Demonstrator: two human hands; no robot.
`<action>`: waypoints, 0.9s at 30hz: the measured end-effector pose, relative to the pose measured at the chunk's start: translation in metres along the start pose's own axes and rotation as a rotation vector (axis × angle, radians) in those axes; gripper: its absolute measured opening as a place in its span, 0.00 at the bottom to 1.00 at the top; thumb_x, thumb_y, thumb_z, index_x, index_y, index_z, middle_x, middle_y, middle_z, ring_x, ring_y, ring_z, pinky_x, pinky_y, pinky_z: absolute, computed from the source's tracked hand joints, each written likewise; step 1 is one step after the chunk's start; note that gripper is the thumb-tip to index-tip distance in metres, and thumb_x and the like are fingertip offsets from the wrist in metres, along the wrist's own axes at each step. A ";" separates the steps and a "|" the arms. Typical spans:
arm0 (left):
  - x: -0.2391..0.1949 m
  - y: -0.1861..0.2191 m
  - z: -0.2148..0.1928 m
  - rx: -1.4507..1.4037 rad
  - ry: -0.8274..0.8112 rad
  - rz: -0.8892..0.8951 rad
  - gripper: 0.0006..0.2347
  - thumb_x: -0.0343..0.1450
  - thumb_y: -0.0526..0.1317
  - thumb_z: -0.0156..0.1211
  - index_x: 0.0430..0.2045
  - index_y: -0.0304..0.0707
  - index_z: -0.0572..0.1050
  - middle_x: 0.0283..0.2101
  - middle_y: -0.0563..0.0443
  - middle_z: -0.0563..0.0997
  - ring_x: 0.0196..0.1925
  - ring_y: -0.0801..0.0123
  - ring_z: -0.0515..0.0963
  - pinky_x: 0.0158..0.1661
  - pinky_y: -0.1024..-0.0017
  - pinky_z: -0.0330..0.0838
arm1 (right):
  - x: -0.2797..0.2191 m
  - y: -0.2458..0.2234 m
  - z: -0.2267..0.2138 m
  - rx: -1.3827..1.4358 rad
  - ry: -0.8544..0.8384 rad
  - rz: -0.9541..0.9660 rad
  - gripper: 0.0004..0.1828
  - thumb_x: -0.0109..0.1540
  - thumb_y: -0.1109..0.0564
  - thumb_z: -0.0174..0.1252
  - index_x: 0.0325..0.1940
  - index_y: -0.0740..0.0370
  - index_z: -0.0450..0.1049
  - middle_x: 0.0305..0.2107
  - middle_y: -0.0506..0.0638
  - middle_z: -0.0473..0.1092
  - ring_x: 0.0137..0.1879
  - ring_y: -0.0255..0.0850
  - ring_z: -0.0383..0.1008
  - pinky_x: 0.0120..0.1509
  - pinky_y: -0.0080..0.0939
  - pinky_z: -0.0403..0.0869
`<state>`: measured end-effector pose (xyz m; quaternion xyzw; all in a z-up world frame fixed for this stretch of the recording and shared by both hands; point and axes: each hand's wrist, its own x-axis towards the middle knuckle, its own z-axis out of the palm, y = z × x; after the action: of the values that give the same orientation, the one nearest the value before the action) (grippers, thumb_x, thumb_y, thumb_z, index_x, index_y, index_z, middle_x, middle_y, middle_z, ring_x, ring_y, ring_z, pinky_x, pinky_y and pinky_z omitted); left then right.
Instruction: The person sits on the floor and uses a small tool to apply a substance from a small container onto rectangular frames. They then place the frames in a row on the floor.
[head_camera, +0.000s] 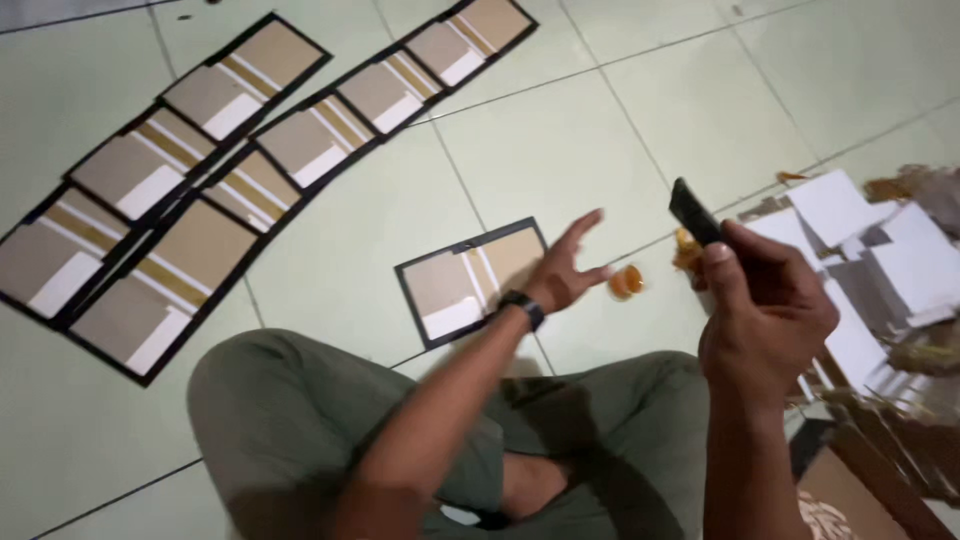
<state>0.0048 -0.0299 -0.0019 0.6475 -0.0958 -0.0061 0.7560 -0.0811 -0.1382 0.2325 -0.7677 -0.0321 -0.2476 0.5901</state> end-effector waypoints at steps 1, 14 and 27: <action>-0.001 0.023 0.022 -0.005 -0.011 0.004 0.36 0.66 0.41 0.68 0.71 0.47 0.56 0.75 0.47 0.61 0.76 0.58 0.61 0.72 0.56 0.58 | 0.003 -0.001 -0.007 -0.008 0.010 -0.004 0.10 0.71 0.68 0.63 0.56 0.73 0.76 0.38 0.60 0.76 0.37 0.39 0.76 0.45 0.31 0.78; -0.171 0.065 0.027 1.041 -0.611 -0.175 0.15 0.76 0.50 0.46 0.28 0.49 0.81 0.32 0.43 0.84 0.36 0.43 0.83 0.26 0.49 0.70 | 0.024 0.019 -0.056 0.043 0.048 -0.062 0.09 0.73 0.69 0.62 0.58 0.74 0.75 0.37 0.61 0.74 0.39 0.42 0.78 0.45 0.33 0.78; -0.069 0.036 -0.223 1.526 -0.143 -0.458 0.26 0.64 0.49 0.69 0.56 0.40 0.72 0.53 0.37 0.77 0.60 0.38 0.75 0.65 0.32 0.53 | -0.031 0.120 0.061 -0.014 -0.304 0.153 0.11 0.65 0.69 0.67 0.51 0.70 0.78 0.35 0.59 0.77 0.37 0.41 0.76 0.40 0.40 0.77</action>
<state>-0.0332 0.2035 -0.0084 0.9878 0.0136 -0.1351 0.0764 -0.0460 -0.1102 0.1020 -0.8005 -0.0608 -0.0834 0.5904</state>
